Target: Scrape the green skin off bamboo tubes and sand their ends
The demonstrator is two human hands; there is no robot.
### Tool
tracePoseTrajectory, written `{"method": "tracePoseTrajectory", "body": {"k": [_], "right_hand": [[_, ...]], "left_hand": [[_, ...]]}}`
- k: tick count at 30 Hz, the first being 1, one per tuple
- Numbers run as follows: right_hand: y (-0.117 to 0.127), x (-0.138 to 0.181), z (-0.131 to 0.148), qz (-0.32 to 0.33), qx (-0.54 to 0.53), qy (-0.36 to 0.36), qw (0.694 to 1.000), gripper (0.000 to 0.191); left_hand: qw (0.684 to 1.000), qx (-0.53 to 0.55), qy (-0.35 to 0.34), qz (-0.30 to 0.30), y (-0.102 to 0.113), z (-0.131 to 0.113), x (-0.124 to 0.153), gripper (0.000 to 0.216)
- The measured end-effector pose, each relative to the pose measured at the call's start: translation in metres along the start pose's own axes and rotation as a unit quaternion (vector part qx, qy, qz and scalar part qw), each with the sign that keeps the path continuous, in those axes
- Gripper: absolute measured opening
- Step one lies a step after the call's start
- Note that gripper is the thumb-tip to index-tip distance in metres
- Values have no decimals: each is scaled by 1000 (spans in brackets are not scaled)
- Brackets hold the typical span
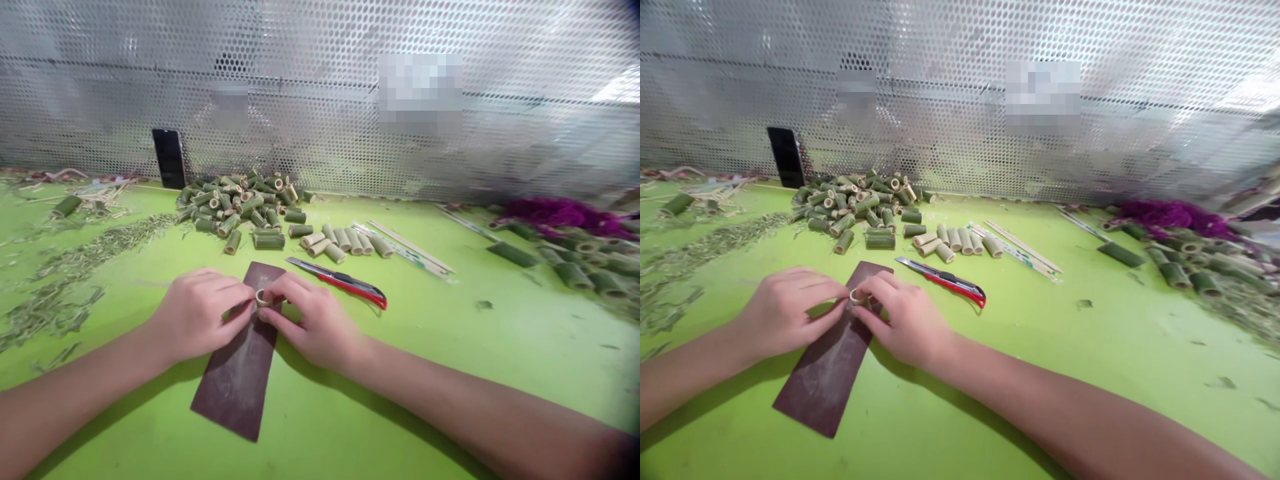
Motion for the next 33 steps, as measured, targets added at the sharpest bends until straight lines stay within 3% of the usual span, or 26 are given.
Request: {"method": "tracePoseTrajectory", "body": {"k": [5,11,16,21,27,33], "right_hand": [[0,-1,-4,1,-28,-22,999,8],[1,-4,-15,-30,-128,-97,987,8],[-5,-6,-28,-17,-334,-206,920,18],[-10,-4,-32,0,-425,-249,870,28],[-11,-1,-27,8,-397,-235,887,26],[-9,-2,-25,-22,-365,-218,905,24]], "left_hand": [[1000,4,-3,9,0,0,-1,27],[1000,3,5,19,0,6,1,25],[992,-27,93,76,-4,25,2,31],[981,-46,162,100,-8,47,6,42],[979,24,192,60,-5,47,6,34],[996,47,62,36,-2,11,1,31]]}}
Point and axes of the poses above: each hand's wrist, its own x-axis away from the middle knuckle, its own y-axis out of the back of the hand, z = x × y, the point moved 6 cm from there along -x, towards the middle knuckle, and after that the axes turned 9 degrees about x, right-handed, at the moved point
